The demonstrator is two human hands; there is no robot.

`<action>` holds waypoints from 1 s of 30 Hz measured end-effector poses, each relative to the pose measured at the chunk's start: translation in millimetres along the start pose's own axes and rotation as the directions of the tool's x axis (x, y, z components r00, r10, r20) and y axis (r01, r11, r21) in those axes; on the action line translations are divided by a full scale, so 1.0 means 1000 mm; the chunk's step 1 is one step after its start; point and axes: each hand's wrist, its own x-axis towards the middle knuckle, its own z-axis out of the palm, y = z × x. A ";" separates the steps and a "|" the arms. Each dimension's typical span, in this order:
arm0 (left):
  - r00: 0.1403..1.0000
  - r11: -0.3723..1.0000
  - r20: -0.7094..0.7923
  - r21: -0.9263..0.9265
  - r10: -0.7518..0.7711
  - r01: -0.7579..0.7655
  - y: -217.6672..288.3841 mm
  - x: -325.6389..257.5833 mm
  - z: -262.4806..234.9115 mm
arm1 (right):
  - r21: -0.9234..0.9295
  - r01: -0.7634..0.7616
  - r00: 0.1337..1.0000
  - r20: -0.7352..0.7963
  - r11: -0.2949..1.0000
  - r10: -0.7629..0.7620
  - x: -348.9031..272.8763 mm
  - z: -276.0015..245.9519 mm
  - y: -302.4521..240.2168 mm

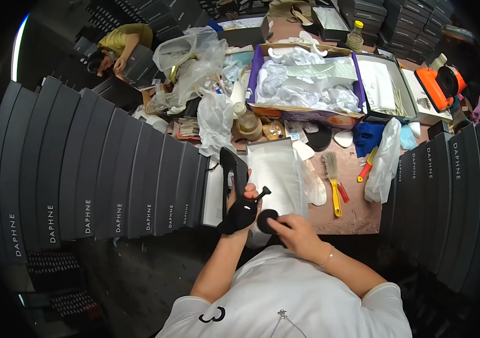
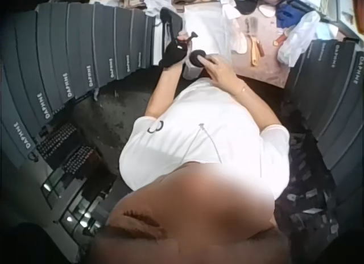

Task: Cleaning shoes with a brush and then wrapping and packing them into boxes.

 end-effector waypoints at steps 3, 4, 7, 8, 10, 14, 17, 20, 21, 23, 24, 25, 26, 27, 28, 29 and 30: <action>0.990 0.997 0.129 0.052 -0.057 0.051 0.003 -0.010 0.018 | 0.340 -0.362 0.914 -0.057 0.868 0.403 -0.010 -0.011 0.022; 0.983 0.988 0.169 0.149 -0.066 0.041 -0.005 -0.018 0.027 | 0.468 -0.378 0.872 -0.109 0.799 0.477 0.005 -0.018 0.022; 0.994 0.661 0.029 0.744 0.108 -0.093 -0.023 -0.024 0.021 | 0.702 -0.348 0.879 0.014 0.621 0.477 0.038 -0.024 -0.002; 0.975 0.432 0.070 0.888 0.211 -0.157 -0.025 -0.021 0.020 | 0.813 -0.367 0.838 0.079 0.451 0.541 0.042 -0.020 -0.009; 0.980 0.622 0.064 0.764 0.191 -0.171 -0.021 -0.029 0.023 | 0.759 -0.318 0.871 -0.003 0.569 0.491 0.041 -0.025 -0.013; 0.994 0.855 0.100 0.519 -0.047 -0.012 -0.010 -0.026 0.038 | 0.473 -0.210 0.978 0.109 0.856 0.179 0.034 -0.037 -0.033; 0.991 0.708 0.131 0.702 -0.018 -0.080 -0.019 -0.016 0.026 | 0.479 -0.168 0.969 0.242 0.862 0.054 0.038 -0.032 -0.038; 0.996 0.796 0.013 0.602 -0.090 0.064 -0.015 -0.023 0.020 | 0.502 -0.182 0.976 0.198 0.845 0.092 0.031 -0.058 -0.032; 0.980 0.759 0.015 0.635 -0.197 0.143 -0.004 -0.023 0.017 | 0.507 -0.178 0.982 0.143 0.843 0.121 0.024 -0.071 -0.021; 0.969 0.788 0.033 0.588 -0.247 0.181 0.005 -0.028 0.001 | 0.344 -0.221 0.969 -0.027 0.913 0.244 0.019 -0.090 0.002; 0.973 0.798 0.024 0.577 -0.231 0.175 0.004 -0.035 0.004 | 0.186 -0.284 0.939 -0.143 0.941 0.312 0.017 -0.092 0.020; 0.963 0.780 0.036 0.595 -0.265 0.193 0.005 -0.040 0.005 | 0.072 -0.341 0.910 -0.225 0.937 0.348 0.017 -0.091 0.043; 0.955 0.761 0.049 0.617 -0.291 0.201 0.005 -0.043 0.006 | -0.033 -0.394 0.879 -0.308 0.919 0.365 0.020 -0.088 0.071; 0.948 0.757 0.034 0.612 -0.317 0.231 0.003 -0.045 0.004 | -0.115 -0.438 0.857 -0.354 0.892 0.375 0.025 -0.088 0.100; 0.953 0.728 -0.037 0.636 -0.301 0.254 -0.002 -0.049 0.010 | -0.188 -0.475 0.838 -0.395 0.860 0.377 0.031 -0.088 0.130; 0.947 0.711 -0.054 0.646 -0.318 0.276 -0.005 -0.050 0.012 | -0.348 -0.438 0.867 -0.407 0.829 0.288 0.041 -0.088 0.157; 0.942 0.696 -0.076 0.655 -0.328 0.295 -0.007 -0.051 0.012 | -0.494 -0.391 0.895 -0.400 0.776 0.197 0.053 -0.088 0.182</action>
